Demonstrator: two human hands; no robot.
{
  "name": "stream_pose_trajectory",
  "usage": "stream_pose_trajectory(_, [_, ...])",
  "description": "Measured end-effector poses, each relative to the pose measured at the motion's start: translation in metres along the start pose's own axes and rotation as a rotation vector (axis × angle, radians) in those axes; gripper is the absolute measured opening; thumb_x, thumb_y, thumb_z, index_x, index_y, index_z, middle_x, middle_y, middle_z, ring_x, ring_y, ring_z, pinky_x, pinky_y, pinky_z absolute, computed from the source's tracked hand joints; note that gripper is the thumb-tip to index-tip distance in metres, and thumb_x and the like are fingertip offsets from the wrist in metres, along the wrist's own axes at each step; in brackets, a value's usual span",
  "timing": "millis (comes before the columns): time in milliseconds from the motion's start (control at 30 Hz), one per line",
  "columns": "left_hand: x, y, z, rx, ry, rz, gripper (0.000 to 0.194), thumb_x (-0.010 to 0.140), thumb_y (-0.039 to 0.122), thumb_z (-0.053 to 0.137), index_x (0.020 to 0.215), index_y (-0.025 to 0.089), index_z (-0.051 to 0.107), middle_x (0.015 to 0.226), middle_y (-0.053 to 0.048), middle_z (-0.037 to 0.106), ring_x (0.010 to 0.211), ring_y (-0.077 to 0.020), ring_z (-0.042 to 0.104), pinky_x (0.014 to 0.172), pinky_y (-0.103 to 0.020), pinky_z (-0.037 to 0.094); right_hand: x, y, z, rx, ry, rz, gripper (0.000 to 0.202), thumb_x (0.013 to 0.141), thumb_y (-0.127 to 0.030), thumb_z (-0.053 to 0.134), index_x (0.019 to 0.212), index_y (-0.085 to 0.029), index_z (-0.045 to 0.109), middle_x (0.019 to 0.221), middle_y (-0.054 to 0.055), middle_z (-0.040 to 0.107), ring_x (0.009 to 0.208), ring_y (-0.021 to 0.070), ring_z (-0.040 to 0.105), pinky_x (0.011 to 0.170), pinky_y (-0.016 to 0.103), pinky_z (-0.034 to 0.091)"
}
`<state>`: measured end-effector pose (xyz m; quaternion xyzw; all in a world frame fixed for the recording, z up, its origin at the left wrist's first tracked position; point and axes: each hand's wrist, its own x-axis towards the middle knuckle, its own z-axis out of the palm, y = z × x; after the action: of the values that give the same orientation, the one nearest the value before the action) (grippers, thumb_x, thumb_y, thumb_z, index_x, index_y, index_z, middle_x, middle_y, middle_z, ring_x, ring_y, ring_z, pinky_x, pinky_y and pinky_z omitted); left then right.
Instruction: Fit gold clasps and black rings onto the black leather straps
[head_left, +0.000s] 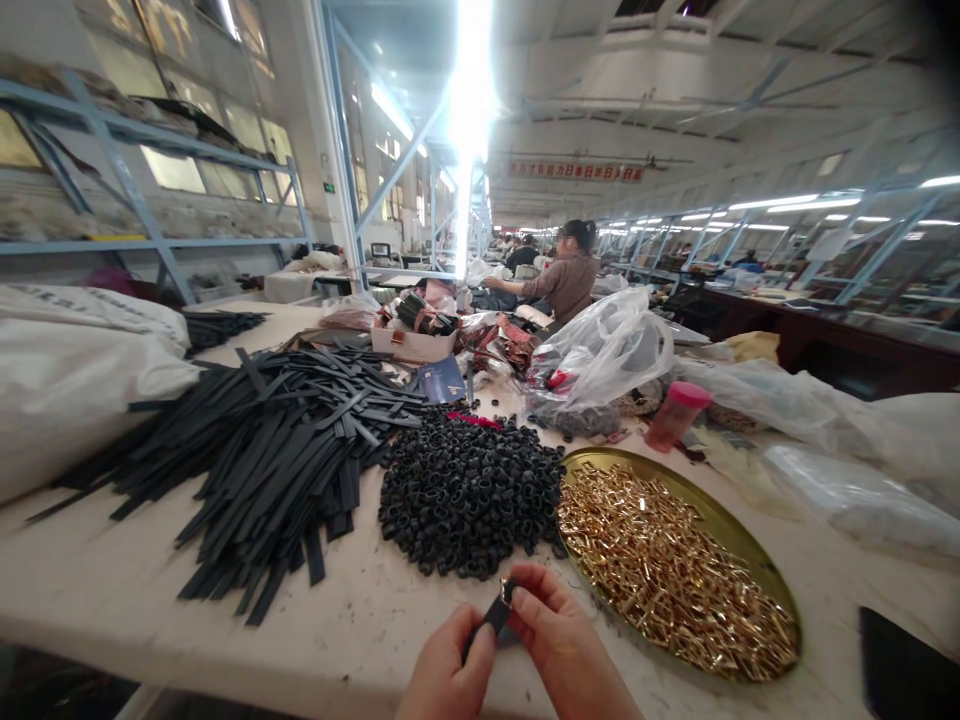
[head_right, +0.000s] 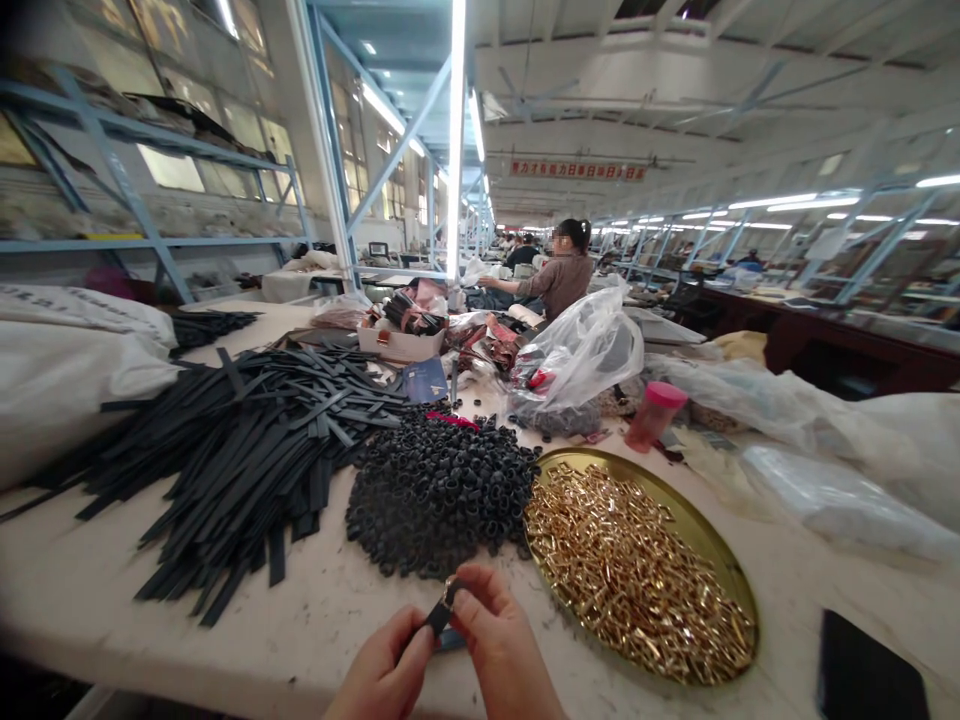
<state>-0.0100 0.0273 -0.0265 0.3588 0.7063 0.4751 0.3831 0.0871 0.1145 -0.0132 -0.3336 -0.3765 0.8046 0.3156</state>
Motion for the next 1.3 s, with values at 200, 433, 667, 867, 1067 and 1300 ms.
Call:
stream_pose_trajectory(200, [-0.007,0.009,0.001,-0.056,-0.088,0.035,0.028,0.081,0.045,0.039,0.077,0.018,0.044,0.053,0.007,0.038,0.047,-0.0091,0.035,0.047,-0.021,0.028,-0.006,0.014,-0.002,-0.240,-0.081,-0.059,0.031,0.060,-0.044,0.070,0.074,-0.017,0.063,0.072,0.002,0.064,0.072,0.0155,0.055,0.071,0.028,0.044])
stream_pose_trajectory(433, [-0.013,0.014,0.001,-0.216,-0.152,-0.102,0.029,0.077,0.047,0.040,0.074,0.019,0.041,0.043,0.010,0.038,0.032,-0.0046,0.027,0.033,-0.018,0.020,-0.013,0.013,-0.002,-0.372,-0.027,-0.121,0.033,0.064,-0.049,0.063,0.067,-0.017,0.055,0.057,-0.004,0.049,0.057,0.0107,0.045,0.055,0.024,0.039])
stream_pose_trajectory(667, [-0.016,0.014,0.004,-0.314,-0.185,-0.140,0.033,0.070,0.051,0.047,0.070,0.018,0.039,0.048,0.006,0.050,0.028,-0.0024,0.032,0.031,-0.016,0.018,-0.020,0.014,-0.008,-0.589,-0.043,-0.250,0.028,0.076,-0.046,0.051,0.073,-0.019,0.052,0.068,-0.001,0.054,0.066,0.0138,0.051,0.061,0.025,0.041])
stream_pose_trajectory(867, [-0.021,0.015,0.000,-0.346,-0.233,-0.106,0.035,0.069,0.049,0.048,0.073,0.015,0.045,0.060,0.002,0.057,0.030,-0.0016,0.037,0.032,-0.016,0.020,-0.027,0.005,-0.009,-0.529,-0.154,-0.165,0.032,0.077,-0.049,0.049,0.073,-0.017,0.052,0.063,-0.002,0.051,0.061,0.0118,0.047,0.059,0.024,0.039])
stream_pose_trajectory(1067, [-0.029,0.016,0.001,-0.288,-0.208,-0.111,0.030,0.069,0.046,0.046,0.068,0.017,0.043,0.058,0.003,0.054,0.029,-0.0020,0.033,0.032,-0.017,0.019,-0.038,0.008,-0.012,-0.801,-0.123,-0.371,0.027,0.079,-0.043,0.046,0.073,-0.019,0.055,0.069,0.001,0.055,0.066,0.0147,0.049,0.062,0.027,0.038])
stream_pose_trajectory(1300, [-0.032,0.016,0.002,-0.006,-0.093,-0.047,0.021,0.077,0.034,0.041,0.065,0.018,0.046,0.053,0.005,0.047,0.042,-0.0071,0.038,0.043,-0.020,0.029,-0.025,0.016,-0.018,-0.485,-0.263,-0.022,0.026,0.070,-0.041,0.059,0.076,-0.016,0.056,0.065,-0.002,0.053,0.060,0.0107,0.045,0.058,0.024,0.036])
